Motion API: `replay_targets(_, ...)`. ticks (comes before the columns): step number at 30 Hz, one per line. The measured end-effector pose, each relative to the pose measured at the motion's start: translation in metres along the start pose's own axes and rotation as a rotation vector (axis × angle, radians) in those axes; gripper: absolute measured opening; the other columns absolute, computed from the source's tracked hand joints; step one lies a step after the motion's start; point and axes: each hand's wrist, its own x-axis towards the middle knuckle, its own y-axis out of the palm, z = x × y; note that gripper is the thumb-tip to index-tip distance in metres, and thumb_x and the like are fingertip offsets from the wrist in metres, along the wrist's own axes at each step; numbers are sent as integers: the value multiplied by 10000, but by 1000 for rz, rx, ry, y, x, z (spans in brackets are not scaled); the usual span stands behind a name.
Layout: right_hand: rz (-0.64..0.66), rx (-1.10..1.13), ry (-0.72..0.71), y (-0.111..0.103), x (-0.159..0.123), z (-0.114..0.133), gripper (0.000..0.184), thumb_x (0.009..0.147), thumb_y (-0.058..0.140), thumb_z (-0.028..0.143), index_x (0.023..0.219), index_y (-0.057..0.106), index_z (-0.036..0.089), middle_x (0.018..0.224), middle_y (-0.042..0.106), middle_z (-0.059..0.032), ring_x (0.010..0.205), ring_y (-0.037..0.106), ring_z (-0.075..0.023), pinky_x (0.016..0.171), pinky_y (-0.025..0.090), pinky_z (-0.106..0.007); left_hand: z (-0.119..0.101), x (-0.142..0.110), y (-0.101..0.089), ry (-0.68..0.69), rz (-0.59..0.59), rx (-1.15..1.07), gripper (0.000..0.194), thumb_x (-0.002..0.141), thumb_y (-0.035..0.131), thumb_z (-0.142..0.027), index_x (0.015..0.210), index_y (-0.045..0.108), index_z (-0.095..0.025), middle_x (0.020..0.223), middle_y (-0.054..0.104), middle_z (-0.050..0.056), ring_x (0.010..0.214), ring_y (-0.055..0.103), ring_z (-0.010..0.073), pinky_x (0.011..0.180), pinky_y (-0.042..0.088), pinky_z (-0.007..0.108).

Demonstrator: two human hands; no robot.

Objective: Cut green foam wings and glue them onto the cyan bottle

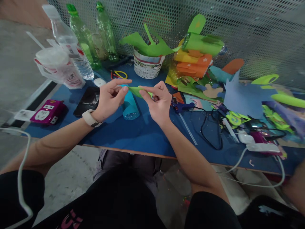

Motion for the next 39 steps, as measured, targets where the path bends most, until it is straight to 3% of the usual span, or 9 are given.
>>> replay_targets(2,6,14,18,-1,0,0,356,1004,909,758,1055,975,412,759,485,-7,766,563,-218,784,658,-441,-3,0,1,-102,81,-110,492,1146,713,-754,1347,861,-330,602,647,-54,437,601,122,477,533,286)
replay_targets(6,14,16,51,0,-2,4,377,1008,898,757,1074,978,394,679,453,20,656,471,-186,745,636,-428,-6,1,5,-213,108,-244,573,1072,786,-813,1238,861,-270,818,856,20,501,754,133,410,527,224)
replay_targets(9,17,8,75,2,-4,7,365,1011,907,720,1113,969,375,685,541,24,628,472,-175,724,623,-411,-6,2,6,-214,66,-241,607,1029,840,-816,1229,870,-244,954,914,67,651,861,175,526,669,239)
replay_targets(14,24,74,98,6,-6,11,369,1021,903,694,1105,949,338,805,749,-8,669,642,-191,676,628,-395,-5,2,5,-158,37,-179,594,1034,845,-795,1206,884,-228,1109,929,102,927,945,250,725,782,301)
replay_targets(22,128,281,153,12,-8,8,457,956,950,747,1078,922,308,1023,877,-28,828,851,-229,839,767,-441,-3,0,7,-72,10,-176,523,1009,917,-729,1177,898,-234,1067,929,75,902,932,230,849,810,362)
replay_targets(33,127,249,122,12,-8,10,465,1010,896,760,1058,874,298,1116,814,-37,825,837,-187,796,754,-384,-4,0,6,-26,20,-156,438,1034,919,-665,1098,909,-232,1032,927,86,901,914,223,859,792,372)
replay_targets(39,103,324,139,13,-8,7,412,983,957,685,1014,876,282,1007,829,-20,795,822,-180,753,738,-363,-4,0,8,-21,-7,-114,479,1014,915,-712,1052,901,-234,1012,917,85,874,873,199,802,750,341)
